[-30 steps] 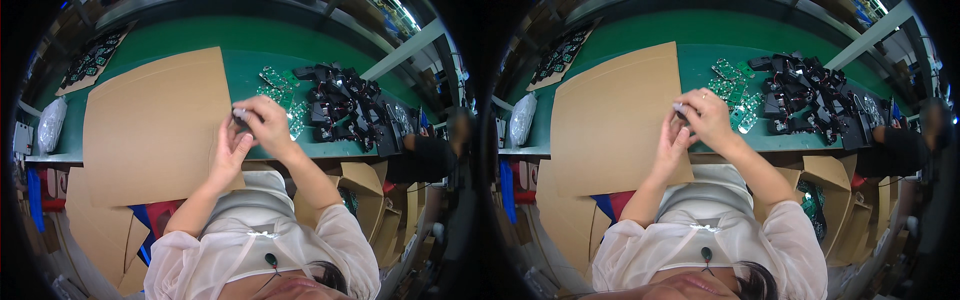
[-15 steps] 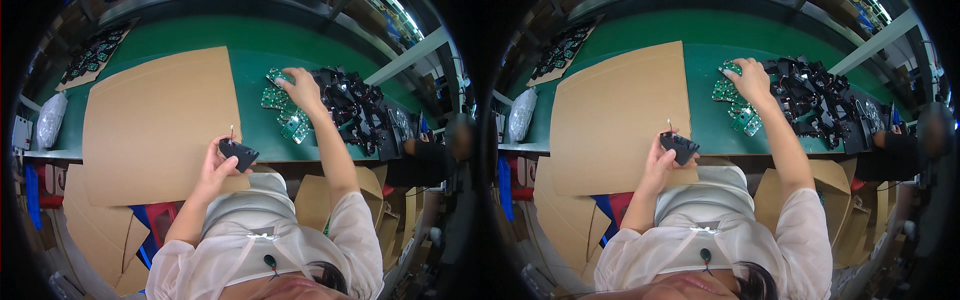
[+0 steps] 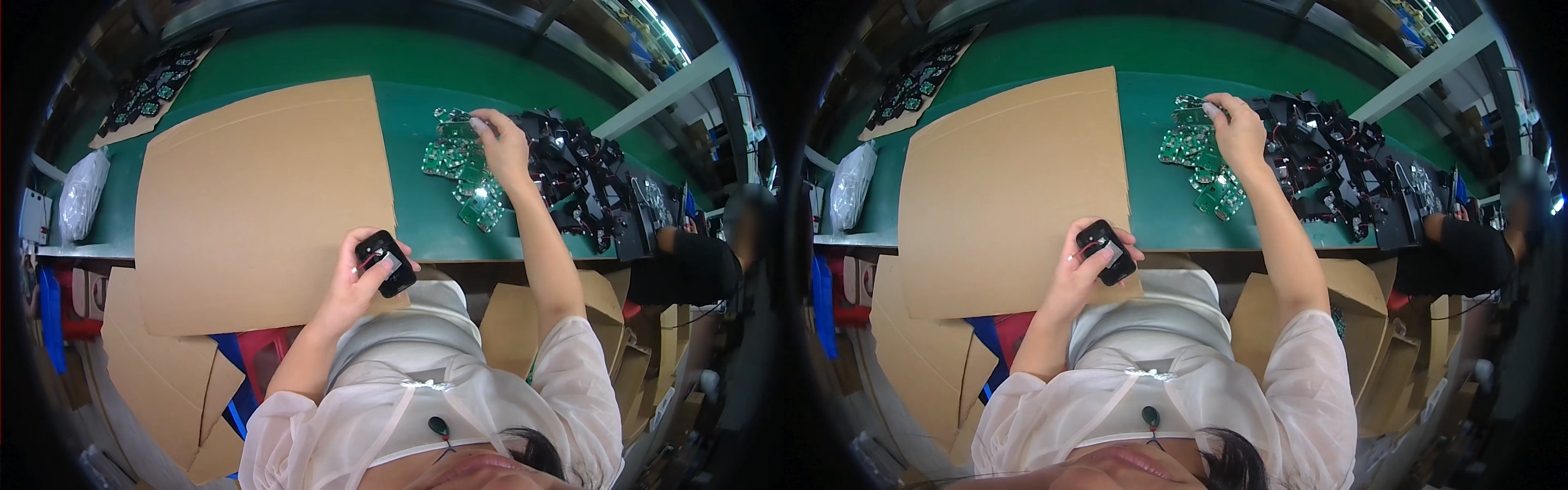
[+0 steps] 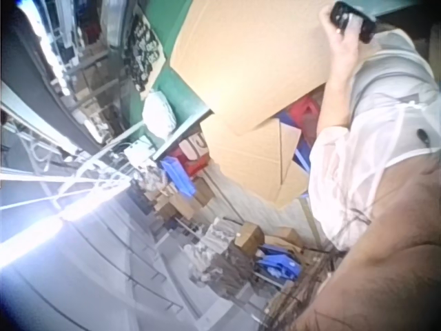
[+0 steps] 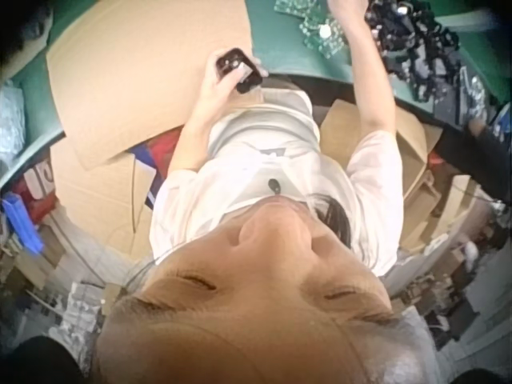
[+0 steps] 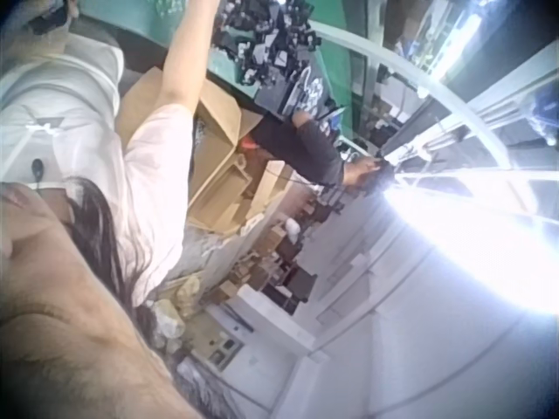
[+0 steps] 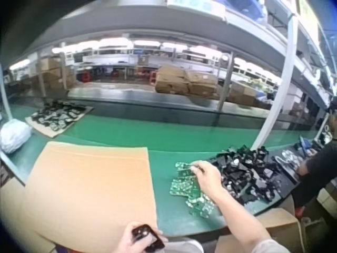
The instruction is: The person reaches into a box to retrieve circuit boards, then fits a board into a plastic housing and presses them together. They tuck a small wire into the assembly and place the unit onto a cardboard sheet.
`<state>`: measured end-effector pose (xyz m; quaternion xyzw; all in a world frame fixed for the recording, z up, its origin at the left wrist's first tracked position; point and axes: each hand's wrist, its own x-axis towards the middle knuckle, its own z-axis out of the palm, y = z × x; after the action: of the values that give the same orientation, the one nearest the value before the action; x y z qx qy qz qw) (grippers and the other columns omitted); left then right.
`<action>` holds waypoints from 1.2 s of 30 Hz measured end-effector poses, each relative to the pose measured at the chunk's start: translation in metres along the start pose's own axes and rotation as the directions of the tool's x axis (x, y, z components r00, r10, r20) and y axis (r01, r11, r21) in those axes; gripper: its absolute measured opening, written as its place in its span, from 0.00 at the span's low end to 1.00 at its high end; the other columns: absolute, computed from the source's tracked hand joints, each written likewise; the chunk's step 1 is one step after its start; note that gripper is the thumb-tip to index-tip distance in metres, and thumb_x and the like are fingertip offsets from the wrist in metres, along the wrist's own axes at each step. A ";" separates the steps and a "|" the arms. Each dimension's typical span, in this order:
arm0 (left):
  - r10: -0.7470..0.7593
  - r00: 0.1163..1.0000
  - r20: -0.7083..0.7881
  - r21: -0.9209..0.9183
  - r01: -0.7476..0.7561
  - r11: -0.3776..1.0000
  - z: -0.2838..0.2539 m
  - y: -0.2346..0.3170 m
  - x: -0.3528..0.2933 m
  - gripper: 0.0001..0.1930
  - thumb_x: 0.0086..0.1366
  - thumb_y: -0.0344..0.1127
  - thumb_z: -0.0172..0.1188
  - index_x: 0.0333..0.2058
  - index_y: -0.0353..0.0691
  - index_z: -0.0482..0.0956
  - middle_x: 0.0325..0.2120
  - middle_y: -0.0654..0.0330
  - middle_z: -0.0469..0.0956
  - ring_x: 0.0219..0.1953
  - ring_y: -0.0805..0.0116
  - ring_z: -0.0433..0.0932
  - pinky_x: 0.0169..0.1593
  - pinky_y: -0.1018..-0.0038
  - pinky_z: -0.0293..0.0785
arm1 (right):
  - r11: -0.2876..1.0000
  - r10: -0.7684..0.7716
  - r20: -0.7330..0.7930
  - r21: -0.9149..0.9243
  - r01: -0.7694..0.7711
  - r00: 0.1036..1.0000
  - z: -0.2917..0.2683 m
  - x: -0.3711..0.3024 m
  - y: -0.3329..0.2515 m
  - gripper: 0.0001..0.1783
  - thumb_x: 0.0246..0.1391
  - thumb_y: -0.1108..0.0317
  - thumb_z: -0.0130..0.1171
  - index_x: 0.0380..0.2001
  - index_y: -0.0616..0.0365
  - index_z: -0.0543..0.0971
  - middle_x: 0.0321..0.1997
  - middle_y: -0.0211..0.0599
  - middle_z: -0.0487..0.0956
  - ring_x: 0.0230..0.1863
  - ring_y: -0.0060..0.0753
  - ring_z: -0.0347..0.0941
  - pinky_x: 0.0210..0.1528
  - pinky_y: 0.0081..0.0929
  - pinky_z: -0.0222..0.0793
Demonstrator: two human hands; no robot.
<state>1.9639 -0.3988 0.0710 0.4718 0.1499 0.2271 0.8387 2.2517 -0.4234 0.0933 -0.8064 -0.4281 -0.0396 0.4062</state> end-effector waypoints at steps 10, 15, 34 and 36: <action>0.074 0.997 -0.032 0.144 -0.069 0.987 0.035 -0.019 0.022 0.15 0.61 0.27 0.49 0.47 0.36 0.65 0.40 0.53 0.72 0.43 0.66 0.73 0.45 0.74 0.70 | 0.946 0.015 0.053 0.322 -0.032 0.998 -0.036 -0.015 0.026 0.13 0.50 0.77 0.51 0.42 0.61 0.71 0.33 0.34 0.75 0.30 0.20 0.69 0.33 0.18 0.66; 0.182 0.982 0.044 0.300 -0.187 0.935 0.063 -0.030 0.035 0.14 0.59 0.25 0.52 0.45 0.36 0.70 0.47 0.59 0.64 0.44 0.75 0.69 0.46 0.79 0.67 | 0.717 -0.055 0.376 0.660 -0.225 0.925 -0.067 -0.074 0.008 0.11 0.50 0.74 0.55 0.39 0.63 0.74 0.38 0.32 0.75 0.40 0.20 0.70 0.43 0.18 0.66; -0.058 0.998 0.024 0.253 0.050 0.966 0.096 -0.069 0.035 0.19 0.62 0.27 0.47 0.53 0.37 0.63 0.38 0.58 0.74 0.36 0.74 0.74 0.42 0.79 0.70 | 0.506 0.241 0.195 0.810 -0.295 0.951 -0.065 -0.171 0.022 0.11 0.55 0.75 0.49 0.42 0.64 0.67 0.34 0.35 0.74 0.33 0.20 0.71 0.27 0.15 0.68; -0.117 0.992 -0.037 0.268 0.122 0.956 0.100 -0.062 0.036 0.19 0.62 0.27 0.47 0.52 0.35 0.62 0.39 0.58 0.73 0.37 0.74 0.74 0.41 0.78 0.70 | 0.513 0.249 0.112 0.827 -0.229 0.962 -0.075 -0.167 0.018 0.12 0.56 0.76 0.47 0.44 0.65 0.65 0.36 0.38 0.73 0.33 0.22 0.71 0.30 0.18 0.69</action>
<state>2.0564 -0.4802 0.0675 0.5694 0.2164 0.1584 0.7771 2.1812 -0.5901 0.0632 -0.5674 -0.2758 0.2157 0.7453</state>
